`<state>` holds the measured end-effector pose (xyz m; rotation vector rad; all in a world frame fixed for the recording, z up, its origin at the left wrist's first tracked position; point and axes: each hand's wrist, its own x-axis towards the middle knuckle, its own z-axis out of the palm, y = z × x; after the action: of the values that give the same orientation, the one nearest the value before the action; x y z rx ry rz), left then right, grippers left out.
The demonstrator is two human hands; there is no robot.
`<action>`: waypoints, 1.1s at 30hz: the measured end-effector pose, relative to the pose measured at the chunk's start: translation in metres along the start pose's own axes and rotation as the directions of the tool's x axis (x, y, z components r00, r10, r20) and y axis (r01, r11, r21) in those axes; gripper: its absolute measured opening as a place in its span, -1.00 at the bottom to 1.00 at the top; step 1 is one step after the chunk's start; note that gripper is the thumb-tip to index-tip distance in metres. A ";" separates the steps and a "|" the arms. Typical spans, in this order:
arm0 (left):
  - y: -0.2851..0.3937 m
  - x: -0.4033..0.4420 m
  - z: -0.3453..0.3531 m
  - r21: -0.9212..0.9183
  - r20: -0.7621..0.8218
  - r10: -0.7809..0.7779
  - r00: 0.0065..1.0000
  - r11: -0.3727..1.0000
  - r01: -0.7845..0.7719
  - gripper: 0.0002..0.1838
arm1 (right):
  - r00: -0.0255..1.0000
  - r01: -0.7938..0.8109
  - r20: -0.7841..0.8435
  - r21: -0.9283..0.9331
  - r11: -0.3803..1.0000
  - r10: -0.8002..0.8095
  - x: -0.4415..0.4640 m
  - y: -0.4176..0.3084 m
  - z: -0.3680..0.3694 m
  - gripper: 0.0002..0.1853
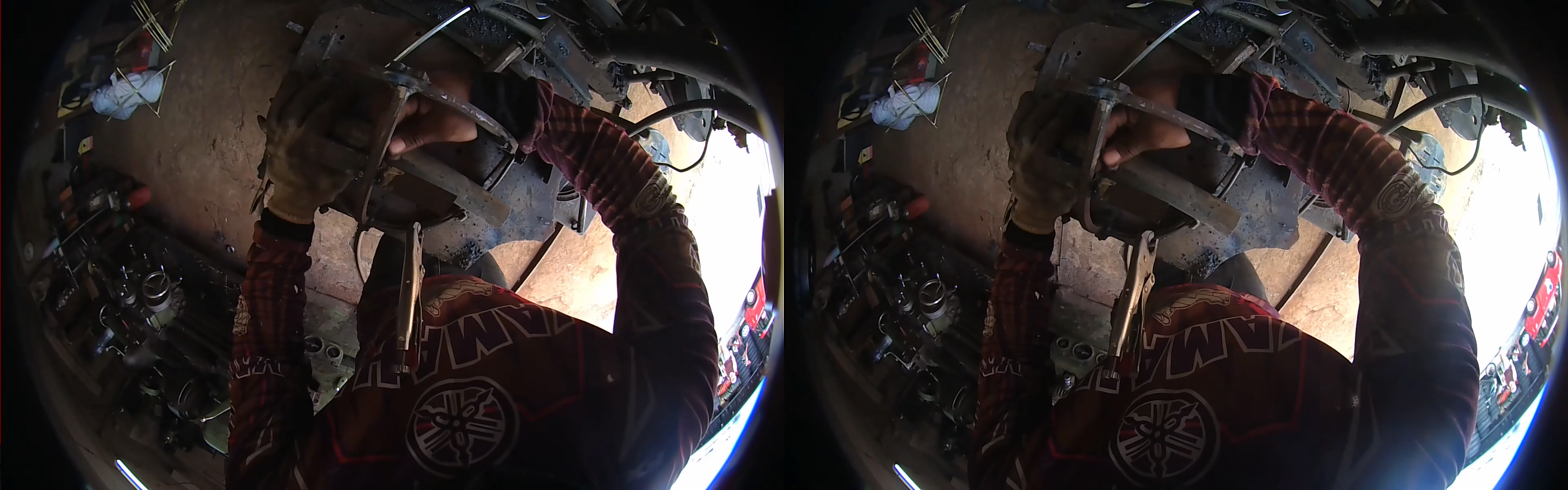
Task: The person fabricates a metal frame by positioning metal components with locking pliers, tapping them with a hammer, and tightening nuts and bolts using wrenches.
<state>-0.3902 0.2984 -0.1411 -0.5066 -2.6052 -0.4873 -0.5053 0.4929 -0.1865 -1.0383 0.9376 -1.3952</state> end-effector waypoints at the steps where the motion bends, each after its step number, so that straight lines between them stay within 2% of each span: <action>1: 0.000 0.001 0.001 0.000 0.003 -0.009 1.000 1.000 0.009 -0.68 | 1.000 -0.002 0.000 0.000 1.000 0.002 0.001 0.004 0.000 -0.75; 4: 0.002 0.002 0.000 0.008 0.024 -0.008 1.000 1.000 0.008 -0.67 | 0.987 0.152 0.039 0.074 0.986 -0.155 0.006 0.006 0.000 -0.76; 6: 0.001 -0.001 -0.001 0.011 0.029 -0.007 1.000 1.000 0.007 -0.67 | 0.998 0.069 0.013 -0.213 0.975 -0.067 0.004 -0.005 -0.002 -0.78; 7: 0.000 -0.001 -0.002 0.010 0.019 -0.003 1.000 1.000 0.003 -0.67 | 0.998 0.069 0.013 -0.215 0.974 -0.068 0.003 -0.008 -0.001 -0.78; 9: 0.001 -0.001 -0.002 0.004 0.012 0.005 1.000 1.000 -0.005 -0.66 | 0.984 -0.175 -0.003 -0.124 0.977 0.176 0.001 -0.011 -0.002 -0.67; 10: 0.001 -0.001 -0.002 0.000 0.009 0.006 1.000 1.000 -0.006 -0.66 | 0.984 -0.176 -0.002 -0.123 0.977 0.177 0.001 -0.007 -0.002 -0.67; 13: 0.000 -0.001 -0.003 -0.011 0.005 0.018 1.000 1.000 -0.018 -0.65 | 1.000 0.013 0.015 0.061 0.998 -0.014 0.001 0.000 -0.002 -0.67; 15: 0.000 -0.001 -0.002 -0.021 0.007 0.026 1.000 0.999 -0.025 -0.64 | 0.993 -0.110 -0.054 -0.139 0.984 0.104 -0.003 -0.010 -0.008 -0.69; 16: -0.001 0.000 -0.002 -0.028 0.005 0.031 1.000 0.999 -0.031 -0.64 | 0.993 -0.111 -0.054 -0.140 0.984 0.105 -0.004 -0.017 -0.008 -0.69; 18: -0.001 0.003 -0.003 -0.041 0.009 0.036 0.999 0.999 -0.035 -0.63 | 0.957 -0.194 -0.225 -0.027 0.981 0.183 -0.006 -0.028 -0.007 -0.77; 22: 0.030 0.034 -0.014 -0.074 0.080 -0.015 0.997 0.997 0.021 -0.63 | 0.958 -0.164 -0.231 0.043 0.986 0.169 -0.006 -0.029 -0.004 -0.73; 23: 0.033 0.037 -0.015 -0.076 0.096 -0.030 0.995 0.996 0.038 -0.63 | 0.985 -0.032 -0.171 -0.168 0.985 0.003 -0.002 -0.024 -0.006 -0.74; 24: 0.037 0.040 -0.017 -0.078 0.111 -0.045 0.993 0.995 0.054 -0.64 | 0.986 0.113 -0.077 -0.361 0.926 -0.150 0.000 -0.019 -0.008 -0.74; 27: 0.019 0.024 -0.011 -0.067 0.065 -0.015 0.998 0.998 0.019 -0.64 | 0.996 0.064 -0.030 -0.390 0.919 -0.082 0.000 -0.006 -0.011 -0.69; 31: 0.008 0.018 -0.006 0.019 0.076 0.130 0.989 0.991 -0.132 -0.62 | 0.992 0.093 -0.048 -0.387 0.917 -0.120 0.000 -0.024 -0.004 -0.69; 33: 0.005 0.015 -0.006 0.042 0.079 0.167 0.983 0.985 -0.170 -0.61 | 0.992 -0.003 -0.106 -0.530 0.848 -0.063 0.000 -0.035 0.000 -0.63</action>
<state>-0.3979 0.3042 -0.1276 -0.7352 -2.6091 -0.3548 -0.5153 0.4955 -0.1533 -1.3911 1.4556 -1.2583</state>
